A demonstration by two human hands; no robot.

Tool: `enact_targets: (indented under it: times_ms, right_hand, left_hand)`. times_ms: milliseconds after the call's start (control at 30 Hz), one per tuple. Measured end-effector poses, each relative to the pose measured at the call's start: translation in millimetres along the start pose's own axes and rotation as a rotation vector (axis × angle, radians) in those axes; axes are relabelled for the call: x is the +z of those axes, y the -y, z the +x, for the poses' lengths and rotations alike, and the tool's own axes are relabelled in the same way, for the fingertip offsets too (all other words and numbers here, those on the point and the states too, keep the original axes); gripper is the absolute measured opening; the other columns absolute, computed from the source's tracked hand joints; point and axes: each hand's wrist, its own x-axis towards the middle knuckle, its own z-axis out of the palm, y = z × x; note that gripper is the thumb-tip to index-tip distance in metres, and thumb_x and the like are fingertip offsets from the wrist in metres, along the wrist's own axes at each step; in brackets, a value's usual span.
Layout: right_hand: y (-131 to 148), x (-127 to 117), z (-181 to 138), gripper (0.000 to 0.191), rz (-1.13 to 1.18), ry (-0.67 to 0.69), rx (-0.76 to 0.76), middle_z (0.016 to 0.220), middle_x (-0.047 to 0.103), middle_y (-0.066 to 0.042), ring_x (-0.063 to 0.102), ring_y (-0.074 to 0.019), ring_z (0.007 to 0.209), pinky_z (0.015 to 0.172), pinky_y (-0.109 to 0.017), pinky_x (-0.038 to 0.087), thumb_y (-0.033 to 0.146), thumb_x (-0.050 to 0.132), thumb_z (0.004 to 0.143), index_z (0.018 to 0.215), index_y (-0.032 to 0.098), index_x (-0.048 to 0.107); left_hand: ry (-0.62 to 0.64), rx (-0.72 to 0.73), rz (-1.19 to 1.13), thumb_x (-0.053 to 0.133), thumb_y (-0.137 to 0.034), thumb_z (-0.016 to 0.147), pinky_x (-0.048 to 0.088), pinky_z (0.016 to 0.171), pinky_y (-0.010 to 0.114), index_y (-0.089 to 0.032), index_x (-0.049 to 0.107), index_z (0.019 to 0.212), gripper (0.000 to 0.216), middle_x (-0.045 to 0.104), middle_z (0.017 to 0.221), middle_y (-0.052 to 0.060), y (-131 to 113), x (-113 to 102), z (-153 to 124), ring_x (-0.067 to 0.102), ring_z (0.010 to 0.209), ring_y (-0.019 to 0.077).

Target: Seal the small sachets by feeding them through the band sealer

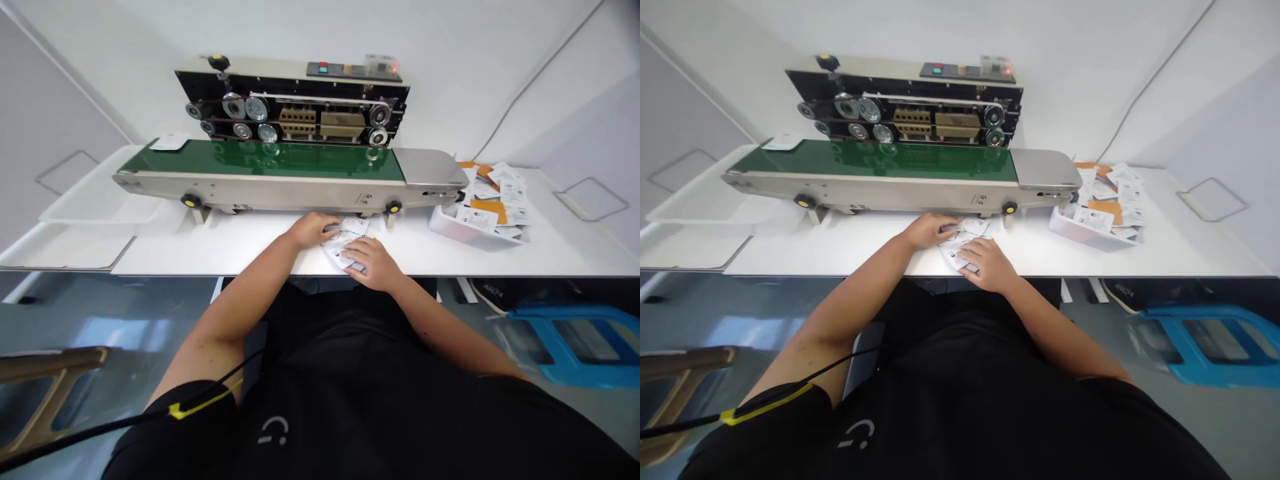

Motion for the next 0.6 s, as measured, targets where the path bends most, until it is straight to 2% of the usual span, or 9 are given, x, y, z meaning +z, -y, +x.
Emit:
enact_targets:
  times_ms: [167,233,300,467,600]
  right_hand:
    - [-0.4,-0.9,1.6,0.044,-0.001,0.028,0.035,0.137,0.072,-0.010,0.058,-0.0356,0.131,0.113,-0.058,0.046,0.048,0.069,0.096,0.134,0.027,0.074]
    - [-1.3,-1.7,1.4,0.050,-0.003,0.038,0.043,0.141,0.070,-0.010,0.055,-0.0372,0.134,0.115,-0.059,0.044,0.052,0.070,0.095,0.137,0.026,0.072]
    - [-2.6,-2.2,0.5,0.055,-0.008,0.034,0.046,0.146,0.066,-0.011,0.052,-0.0386,0.138,0.117,-0.060,0.043,0.056,0.070,0.094,0.140,0.026,0.071]
    - [-5.5,-1.5,-2.1,0.061,-0.005,-0.002,0.054,0.151,0.061,-0.011,0.046,-0.0403,0.142,0.121,-0.062,0.041,0.058,0.070,0.093,0.143,0.025,0.068]
    - [-4.4,-1.7,-0.3,0.061,0.033,0.005,0.082,0.149,0.062,-0.010,0.046,-0.0410,0.142,0.121,-0.064,0.040,0.056,0.072,0.092,0.145,0.028,0.066]
  left_hand:
    - [-0.279,0.176,0.030,0.051,-0.042,0.108,0.056,0.101,0.040,-0.022,0.080,0.116,0.036,0.080,0.118,0.012,-1.5,-1.7,3.7,0.074,0.111,0.0244]
    - [-0.368,0.178,0.076,0.051,-0.046,0.108,0.056,0.094,0.040,-0.022,0.080,0.112,0.037,0.079,0.106,0.012,-6.4,-4.0,2.9,0.073,0.103,0.0242]
    - [-0.425,0.111,0.094,0.048,-0.048,0.109,0.055,0.087,0.037,-0.021,0.078,0.112,0.041,0.077,0.099,0.011,-11.7,-5.6,0.9,0.072,0.095,0.0231]
    - [-0.451,-0.111,-0.147,0.043,-0.056,0.109,0.053,0.077,0.031,-0.020,0.066,0.116,0.043,0.074,0.099,0.006,-15.8,-1.6,-1.7,0.069,0.086,0.0190]
    - [-0.395,-0.165,-0.507,0.048,-0.061,0.106,0.053,0.065,0.027,-0.022,0.055,0.118,0.042,0.071,0.095,0.005,-10.5,5.0,2.2,0.066,0.073,0.0154]
